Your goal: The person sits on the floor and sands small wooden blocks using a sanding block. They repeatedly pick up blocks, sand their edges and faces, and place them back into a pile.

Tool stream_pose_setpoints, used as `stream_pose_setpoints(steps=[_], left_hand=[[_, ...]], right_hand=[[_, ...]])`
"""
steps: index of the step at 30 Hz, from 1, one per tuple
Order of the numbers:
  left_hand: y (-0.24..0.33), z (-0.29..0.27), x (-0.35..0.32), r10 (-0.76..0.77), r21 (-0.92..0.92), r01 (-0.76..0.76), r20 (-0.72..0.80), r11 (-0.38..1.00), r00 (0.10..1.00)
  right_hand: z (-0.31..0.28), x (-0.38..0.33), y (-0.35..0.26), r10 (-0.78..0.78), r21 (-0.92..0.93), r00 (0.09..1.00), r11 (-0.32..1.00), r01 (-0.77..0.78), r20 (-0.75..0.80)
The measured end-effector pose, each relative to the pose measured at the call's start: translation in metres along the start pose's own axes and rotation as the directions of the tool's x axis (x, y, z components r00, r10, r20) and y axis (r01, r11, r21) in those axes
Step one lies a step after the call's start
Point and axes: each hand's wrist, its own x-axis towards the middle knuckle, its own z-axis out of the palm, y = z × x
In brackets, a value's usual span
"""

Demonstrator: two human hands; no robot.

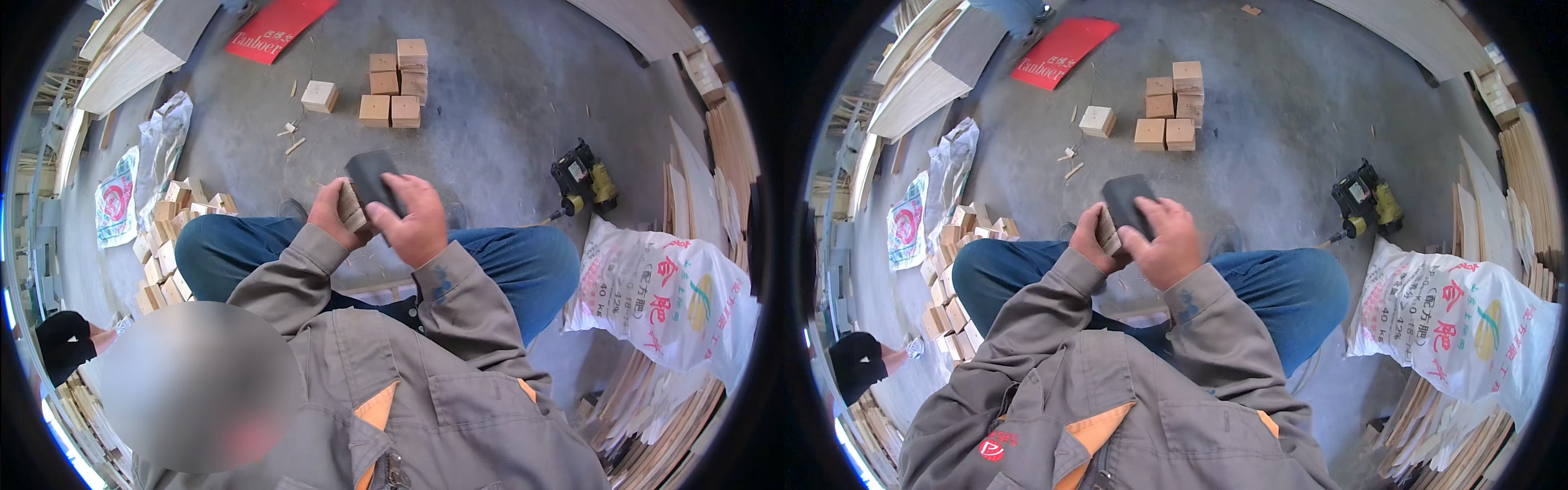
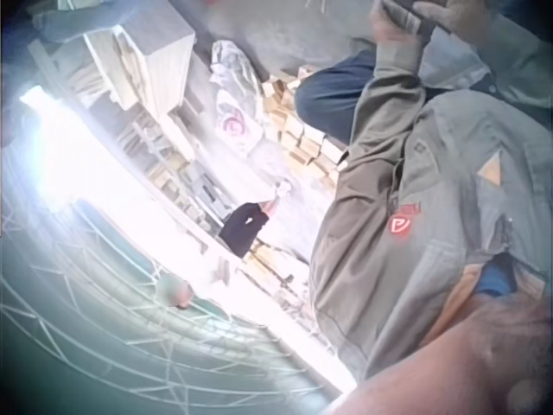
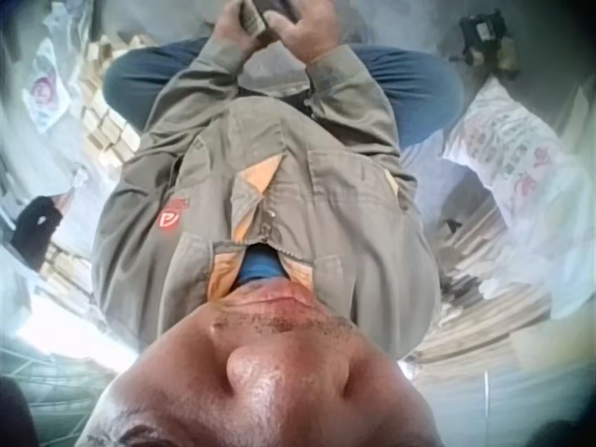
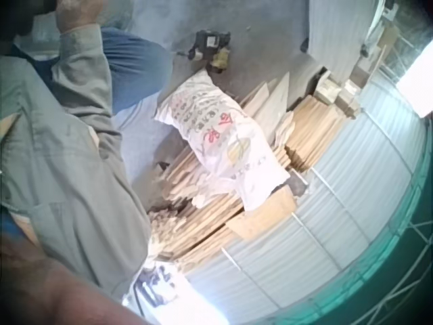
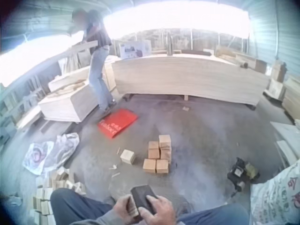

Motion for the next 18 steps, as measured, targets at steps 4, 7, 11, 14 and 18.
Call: stream_pose_setpoints(steps=[4,7,11,14,18], left_hand=[[-0.005,0.004,-0.008,0.082,-0.006,-0.084,-0.145,0.996,0.986],[0.023,-0.013,-0.007,0.159,0.03,-0.156,-0.137,0.987,0.978],[0.038,-0.028,0.004,0.132,-0.057,-0.149,-0.236,0.987,0.963],[0.018,-0.033,0.008,0.168,0.126,-0.137,-0.282,0.982,0.945],[-0.001,-0.035,0.0,0.096,0.255,-0.04,-0.211,0.966,0.973]], right_hand=[[0.011,-0.003,0.009,0.018,0.027,1.0,0.999,-0.018,0.008],[0.0,0.002,0.053,0.272,-0.108,0.962,0.957,-0.268,0.02],[-0.001,0.007,0.068,0.499,-0.063,0.866,0.863,-0.501,-0.035],[0.0,0.013,0.056,0.396,0.119,0.908,0.916,-0.382,-0.135],[0.002,0.021,0.032,0.268,0.167,0.94,0.957,-0.236,-0.21]])
